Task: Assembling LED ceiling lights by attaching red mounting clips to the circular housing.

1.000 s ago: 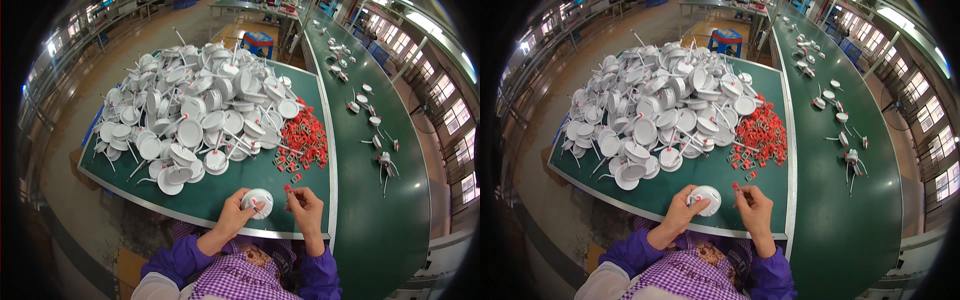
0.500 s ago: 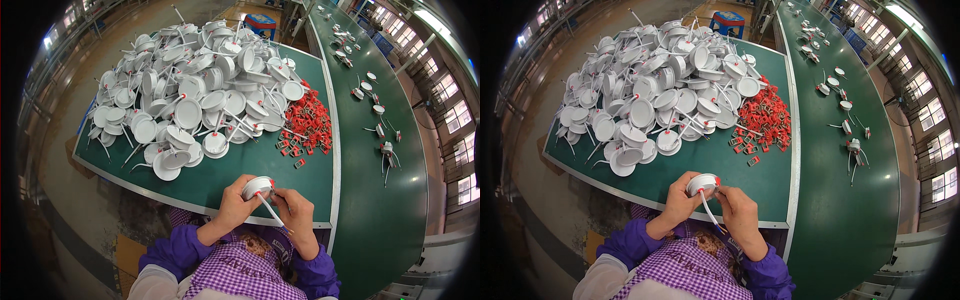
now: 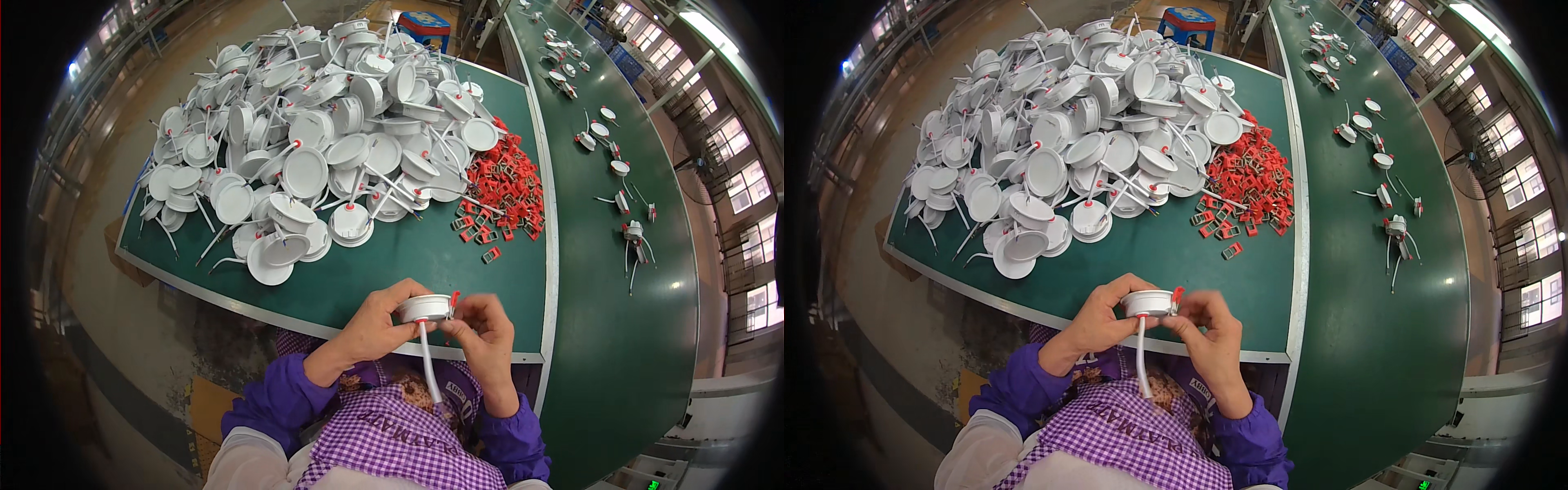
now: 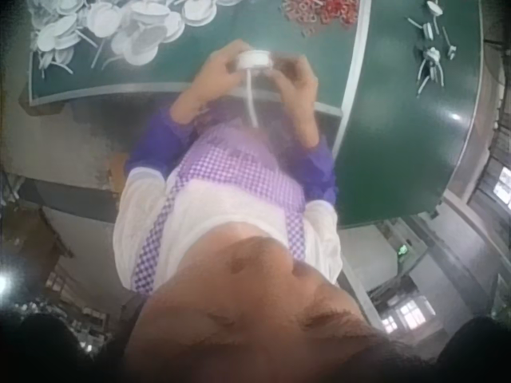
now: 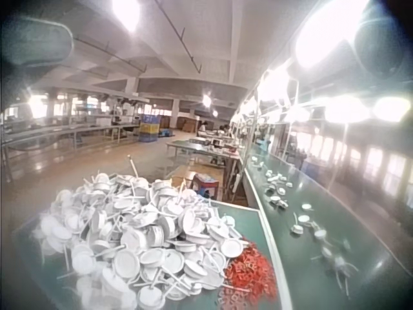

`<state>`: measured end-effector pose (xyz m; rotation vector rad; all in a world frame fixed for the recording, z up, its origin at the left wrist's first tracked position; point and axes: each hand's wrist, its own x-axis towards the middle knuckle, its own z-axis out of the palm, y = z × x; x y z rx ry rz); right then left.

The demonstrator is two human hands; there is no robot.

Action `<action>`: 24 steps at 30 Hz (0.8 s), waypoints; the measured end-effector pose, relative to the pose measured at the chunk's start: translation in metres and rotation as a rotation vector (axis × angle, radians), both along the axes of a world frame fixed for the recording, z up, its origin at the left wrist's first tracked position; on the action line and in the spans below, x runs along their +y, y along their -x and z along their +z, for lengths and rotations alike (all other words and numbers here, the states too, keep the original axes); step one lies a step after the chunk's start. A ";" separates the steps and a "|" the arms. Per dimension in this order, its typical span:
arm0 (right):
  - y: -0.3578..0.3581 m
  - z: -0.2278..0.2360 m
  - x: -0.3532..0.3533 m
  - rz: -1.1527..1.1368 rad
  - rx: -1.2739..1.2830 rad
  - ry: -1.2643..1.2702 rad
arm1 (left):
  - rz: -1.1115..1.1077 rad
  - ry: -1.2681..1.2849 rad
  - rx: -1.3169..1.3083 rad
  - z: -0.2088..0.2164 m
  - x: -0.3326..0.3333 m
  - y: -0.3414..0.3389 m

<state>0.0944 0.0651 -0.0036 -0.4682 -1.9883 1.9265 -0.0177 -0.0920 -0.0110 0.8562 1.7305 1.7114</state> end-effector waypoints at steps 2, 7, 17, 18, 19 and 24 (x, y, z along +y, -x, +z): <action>0.002 0.008 0.000 0.022 -0.022 0.128 | -0.062 0.020 -0.063 0.001 -0.004 0.002; -0.004 -0.002 0.003 0.185 -0.165 0.151 | -0.126 0.145 -0.128 0.016 0.002 0.008; -0.002 -0.002 0.014 0.296 -0.183 0.321 | -0.017 0.123 -0.251 0.011 0.009 -0.013; -0.004 -0.005 0.016 0.292 -0.183 0.322 | -0.006 0.111 -0.328 0.012 0.010 -0.016; -0.004 -0.009 0.017 0.302 -0.198 0.366 | -0.008 0.111 -0.327 0.010 0.011 -0.017; -0.010 -0.027 0.024 0.289 -0.212 0.448 | -0.081 0.114 -0.341 -0.008 0.016 -0.019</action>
